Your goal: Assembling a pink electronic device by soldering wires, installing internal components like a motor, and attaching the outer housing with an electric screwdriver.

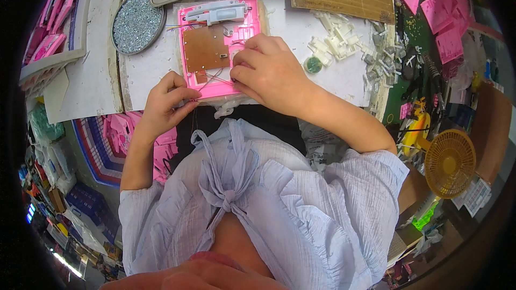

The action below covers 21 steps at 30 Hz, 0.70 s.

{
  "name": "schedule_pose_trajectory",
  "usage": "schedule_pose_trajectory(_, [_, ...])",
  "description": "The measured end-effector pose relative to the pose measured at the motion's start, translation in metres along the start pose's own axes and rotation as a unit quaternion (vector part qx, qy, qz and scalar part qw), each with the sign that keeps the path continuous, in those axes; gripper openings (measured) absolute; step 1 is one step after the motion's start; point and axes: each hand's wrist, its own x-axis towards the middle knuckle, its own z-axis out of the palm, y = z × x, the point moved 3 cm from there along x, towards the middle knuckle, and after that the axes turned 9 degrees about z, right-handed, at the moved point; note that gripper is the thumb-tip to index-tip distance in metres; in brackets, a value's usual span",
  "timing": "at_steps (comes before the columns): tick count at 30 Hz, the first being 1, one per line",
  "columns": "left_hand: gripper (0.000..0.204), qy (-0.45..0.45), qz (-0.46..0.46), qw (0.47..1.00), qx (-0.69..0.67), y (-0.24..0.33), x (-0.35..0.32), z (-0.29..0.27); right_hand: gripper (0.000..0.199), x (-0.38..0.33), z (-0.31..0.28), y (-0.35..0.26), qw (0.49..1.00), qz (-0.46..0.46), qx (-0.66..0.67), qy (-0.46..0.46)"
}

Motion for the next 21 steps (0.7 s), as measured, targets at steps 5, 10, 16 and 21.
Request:
schedule_pose_trajectory(5, [0.023, 0.012, 0.005, 1.0, -0.01, -0.002, -0.003, 0.001, 0.026, -0.005, 0.004, -0.012, 0.999, -0.014, -0.033, 0.032])
schedule_pose_trajectory(10, [0.023, 0.02, 0.007, 1.0, -0.011, -0.001, -0.005, 0.002, 0.027, -0.001, 0.007, -0.003, 0.999, -0.041, -0.005, 0.031])
schedule_pose_trajectory(16, [0.024, 0.021, 0.022, 1.0, -0.005, -0.002, -0.001, 0.004, 0.029, -0.002, 0.014, 0.021, 0.988, -0.088, 0.119, 0.039])
schedule_pose_trajectory(21, [0.029, -0.007, 0.026, 0.999, 0.028, -0.002, -0.001, 0.002, 0.023, -0.006, -0.021, 0.028, 0.991, -0.031, 0.075, 0.109])
